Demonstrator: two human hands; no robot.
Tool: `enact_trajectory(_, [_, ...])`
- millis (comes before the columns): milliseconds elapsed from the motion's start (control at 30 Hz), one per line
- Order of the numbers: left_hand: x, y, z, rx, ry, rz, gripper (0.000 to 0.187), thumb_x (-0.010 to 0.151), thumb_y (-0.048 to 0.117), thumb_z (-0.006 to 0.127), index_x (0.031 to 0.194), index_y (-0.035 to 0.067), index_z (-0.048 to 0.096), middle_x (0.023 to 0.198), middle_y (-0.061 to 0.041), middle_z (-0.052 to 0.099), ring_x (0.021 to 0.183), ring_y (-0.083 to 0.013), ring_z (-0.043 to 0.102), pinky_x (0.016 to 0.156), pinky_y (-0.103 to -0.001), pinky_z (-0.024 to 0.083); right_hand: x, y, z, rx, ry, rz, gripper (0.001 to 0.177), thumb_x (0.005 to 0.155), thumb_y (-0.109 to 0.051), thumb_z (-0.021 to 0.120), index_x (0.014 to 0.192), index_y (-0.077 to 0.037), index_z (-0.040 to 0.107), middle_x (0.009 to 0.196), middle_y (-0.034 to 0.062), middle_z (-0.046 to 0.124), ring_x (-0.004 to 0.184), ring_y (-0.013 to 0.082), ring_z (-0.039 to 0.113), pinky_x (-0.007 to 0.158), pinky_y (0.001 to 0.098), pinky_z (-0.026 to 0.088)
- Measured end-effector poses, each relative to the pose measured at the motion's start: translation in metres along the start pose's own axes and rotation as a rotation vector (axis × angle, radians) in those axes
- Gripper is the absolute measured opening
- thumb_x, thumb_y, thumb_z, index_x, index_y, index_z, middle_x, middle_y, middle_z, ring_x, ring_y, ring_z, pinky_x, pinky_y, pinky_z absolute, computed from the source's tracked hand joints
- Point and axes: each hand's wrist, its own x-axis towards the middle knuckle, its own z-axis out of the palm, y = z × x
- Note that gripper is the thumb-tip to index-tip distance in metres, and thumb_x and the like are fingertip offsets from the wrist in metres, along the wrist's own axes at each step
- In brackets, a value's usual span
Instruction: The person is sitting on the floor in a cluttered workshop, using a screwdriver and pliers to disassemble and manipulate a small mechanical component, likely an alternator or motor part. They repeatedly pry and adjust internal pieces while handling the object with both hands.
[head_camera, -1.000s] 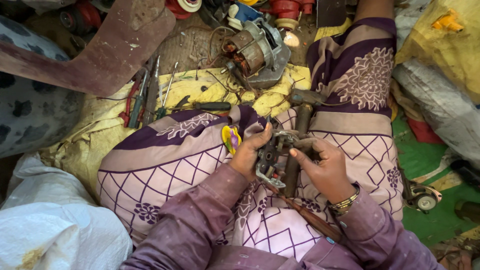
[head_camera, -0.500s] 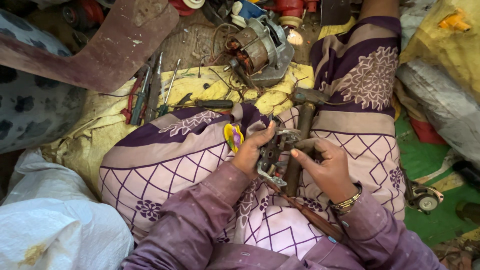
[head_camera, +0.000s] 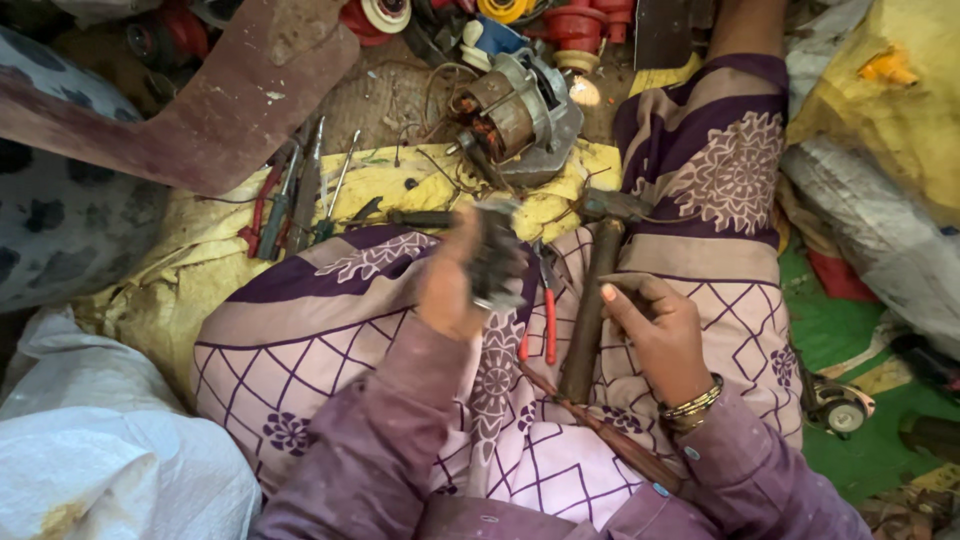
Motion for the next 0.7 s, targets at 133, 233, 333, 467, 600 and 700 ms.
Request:
enact_trajectory(133, [0.007, 0.032, -0.026, -0.405, 0.063, 0.265, 0.047, 0.104, 0.048, 0.051, 0.125, 0.007, 0.062, 0.097, -0.009, 0.071, 0.078, -0.0246, 0.069, 0.066, -0.042, 0.059, 0.006, 0.005, -0.004, 0.11, -0.024, 0.055, 0.023, 0.096, -0.02, 0.07, 0.107, -0.001, 0.074, 0.076, -0.0022, 0.066, 0.061, 0.0043, 0.055, 0.055, 0.0213, 0.043])
enact_trajectory(233, [0.008, 0.035, -0.034, -0.426, 0.076, 0.305, 0.051, 0.107, 0.051, 0.054, 0.122, 0.003, 0.063, 0.092, -0.012, 0.068, 0.077, -0.0266, 0.069, 0.068, -0.039, 0.059, 0.008, 0.009, -0.003, 0.036, -0.126, 0.072, 0.025, 0.096, -0.022, 0.07, 0.106, 0.0, 0.074, 0.076, -0.0019, 0.067, 0.061, 0.0046, 0.055, 0.055, 0.0219, 0.043])
enact_trajectory(333, [0.009, 0.027, -0.028, -0.453, 0.025, 0.288, 0.044, 0.104, 0.046, 0.057, 0.118, 0.005, 0.065, 0.089, -0.01, 0.069, 0.077, -0.0256, 0.071, 0.064, -0.038, 0.059, 0.007, 0.006, 0.002, -0.105, -0.231, 0.151, 0.027, 0.091, -0.024, 0.072, 0.106, -0.001, 0.074, 0.073, -0.0003, 0.068, 0.058, 0.0062, 0.057, 0.051, 0.0236, 0.045])
enact_trajectory(467, [0.007, 0.019, -0.015, -0.384, 0.06, 0.218, 0.035, 0.103, 0.038, 0.062, 0.109, 0.004, 0.065, 0.092, -0.01, 0.071, 0.081, -0.0246, 0.072, 0.075, -0.039, 0.063, -0.014, -0.014, -0.003, -0.377, -0.289, 0.207, 0.029, 0.088, -0.028, 0.074, 0.104, -0.005, 0.076, 0.074, 0.0041, 0.072, 0.057, 0.0105, 0.062, 0.052, 0.0281, 0.05])
enact_trajectory(600, [-0.001, 0.016, -0.013, -0.343, -0.072, 0.001, 0.035, 0.095, 0.039, 0.067, 0.105, 0.006, 0.07, 0.087, -0.008, 0.074, 0.075, -0.0234, 0.074, 0.063, -0.036, 0.06, -0.055, -0.035, -0.02, -0.71, -0.492, -0.145, 0.033, 0.085, -0.039, 0.076, 0.1, -0.01, 0.077, 0.086, 0.0067, 0.076, 0.075, 0.0216, 0.074, 0.068, 0.0367, 0.058])
enact_trajectory(700, [-0.003, 0.01, -0.008, -0.268, -0.128, -0.078, 0.038, 0.095, 0.043, 0.07, 0.101, 0.006, 0.07, 0.084, -0.009, 0.074, 0.07, -0.0229, 0.073, 0.058, -0.035, 0.059, -0.087, -0.039, -0.02, -1.057, -0.557, 0.024, 0.039, 0.082, -0.05, 0.076, 0.099, -0.014, 0.074, 0.089, 0.0085, 0.072, 0.082, 0.0305, 0.07, 0.075, 0.0423, 0.056])
